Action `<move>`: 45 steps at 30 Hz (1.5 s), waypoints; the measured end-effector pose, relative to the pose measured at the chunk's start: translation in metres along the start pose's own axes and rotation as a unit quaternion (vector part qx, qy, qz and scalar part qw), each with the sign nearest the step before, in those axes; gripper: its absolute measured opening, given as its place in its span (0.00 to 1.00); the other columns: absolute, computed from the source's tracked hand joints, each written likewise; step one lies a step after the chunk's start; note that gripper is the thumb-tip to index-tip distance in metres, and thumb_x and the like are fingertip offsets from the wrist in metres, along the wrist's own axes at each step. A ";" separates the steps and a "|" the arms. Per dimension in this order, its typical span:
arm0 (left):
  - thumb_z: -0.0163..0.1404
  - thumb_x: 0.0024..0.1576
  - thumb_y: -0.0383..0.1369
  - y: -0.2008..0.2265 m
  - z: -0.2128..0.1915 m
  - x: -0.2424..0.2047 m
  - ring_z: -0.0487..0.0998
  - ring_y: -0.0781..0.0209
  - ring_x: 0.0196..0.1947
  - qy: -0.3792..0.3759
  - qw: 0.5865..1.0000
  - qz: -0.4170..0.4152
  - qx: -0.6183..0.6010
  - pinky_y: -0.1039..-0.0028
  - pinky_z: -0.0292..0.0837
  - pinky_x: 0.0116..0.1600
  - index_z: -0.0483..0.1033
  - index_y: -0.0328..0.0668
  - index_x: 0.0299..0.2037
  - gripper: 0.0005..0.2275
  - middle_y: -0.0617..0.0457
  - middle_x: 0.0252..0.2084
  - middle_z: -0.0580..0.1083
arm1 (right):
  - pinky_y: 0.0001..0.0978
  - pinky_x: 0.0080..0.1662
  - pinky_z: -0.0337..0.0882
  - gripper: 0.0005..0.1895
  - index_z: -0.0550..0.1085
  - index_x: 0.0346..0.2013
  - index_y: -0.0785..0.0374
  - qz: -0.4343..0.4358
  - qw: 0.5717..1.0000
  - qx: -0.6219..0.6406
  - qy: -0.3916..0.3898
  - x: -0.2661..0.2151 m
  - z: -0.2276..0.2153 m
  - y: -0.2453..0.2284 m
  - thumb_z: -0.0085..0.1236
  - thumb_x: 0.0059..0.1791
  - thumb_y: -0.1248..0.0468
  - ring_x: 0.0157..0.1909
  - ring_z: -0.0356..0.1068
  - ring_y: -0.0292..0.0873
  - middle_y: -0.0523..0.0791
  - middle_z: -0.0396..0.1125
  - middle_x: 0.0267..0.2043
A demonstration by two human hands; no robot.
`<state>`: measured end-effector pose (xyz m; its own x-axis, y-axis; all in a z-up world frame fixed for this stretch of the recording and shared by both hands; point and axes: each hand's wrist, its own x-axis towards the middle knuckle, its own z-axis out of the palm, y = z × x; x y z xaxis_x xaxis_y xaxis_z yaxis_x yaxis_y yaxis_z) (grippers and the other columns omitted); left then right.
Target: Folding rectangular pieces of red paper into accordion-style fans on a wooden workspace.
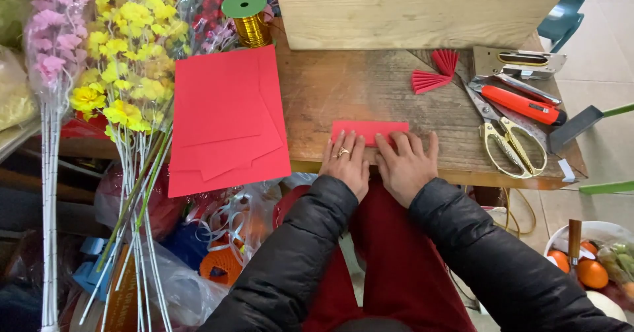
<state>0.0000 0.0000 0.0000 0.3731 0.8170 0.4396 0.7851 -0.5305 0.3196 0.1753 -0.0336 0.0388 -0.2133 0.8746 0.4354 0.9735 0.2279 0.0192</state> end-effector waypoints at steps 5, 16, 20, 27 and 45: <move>0.41 0.63 0.42 0.001 -0.004 0.001 0.58 0.37 0.76 -0.021 1.000 -0.008 0.008 0.44 0.45 0.78 0.64 0.41 0.71 0.26 0.38 0.72 0.64 | 0.76 0.67 0.45 0.23 0.71 0.67 0.48 -0.010 1.000 -0.004 0.005 0.000 0.002 0.003 0.44 0.60 0.48 0.67 0.60 0.53 0.46 0.61 0.58; 0.44 0.58 0.38 0.004 -0.014 0.002 0.56 0.35 0.77 -0.075 0.997 -0.011 0.014 0.42 0.42 0.78 0.61 0.39 0.73 0.30 0.37 0.73 0.63 | 0.78 0.65 0.42 0.25 0.70 0.70 0.43 -0.005 0.998 -0.057 0.034 0.006 -0.013 -0.022 0.42 0.60 0.45 0.66 0.62 0.57 0.48 0.63 0.56; 0.44 0.58 0.36 0.006 -0.019 0.004 0.56 0.35 0.76 -0.078 0.997 -0.009 0.014 0.43 0.41 0.78 0.61 0.38 0.73 0.30 0.36 0.74 0.62 | 0.82 0.66 0.40 0.26 0.67 0.73 0.44 -0.007 0.999 -0.039 0.007 0.005 -0.015 -0.017 0.38 0.61 0.45 0.72 0.57 0.62 0.51 0.61 0.60; 0.39 0.61 0.39 0.010 -0.029 0.006 0.57 0.35 0.76 -0.110 0.993 -0.019 0.034 0.39 0.34 0.78 0.60 0.39 0.74 0.29 0.37 0.75 0.61 | 0.80 0.70 0.37 0.26 0.68 0.73 0.40 0.024 0.998 -0.031 -0.054 -0.015 -0.031 0.029 0.38 0.62 0.43 0.79 0.50 0.64 0.47 0.63 0.64; 0.32 0.60 0.66 0.041 -0.036 0.017 0.52 0.41 0.79 -0.152 0.987 -0.054 -0.009 0.46 0.31 0.80 0.62 0.33 0.73 0.44 0.38 0.77 0.59 | 0.63 0.69 0.52 0.28 0.65 0.75 0.37 0.019 0.999 -0.024 -0.024 -0.027 -0.018 0.056 0.39 0.60 0.44 0.75 0.55 0.58 0.44 0.60 0.67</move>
<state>0.0206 -0.0160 0.0511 0.4208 0.8976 0.1317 0.8209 -0.4385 0.3659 0.2371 -0.0520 0.0450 -0.1786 0.9020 0.3931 0.9836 0.1739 0.0479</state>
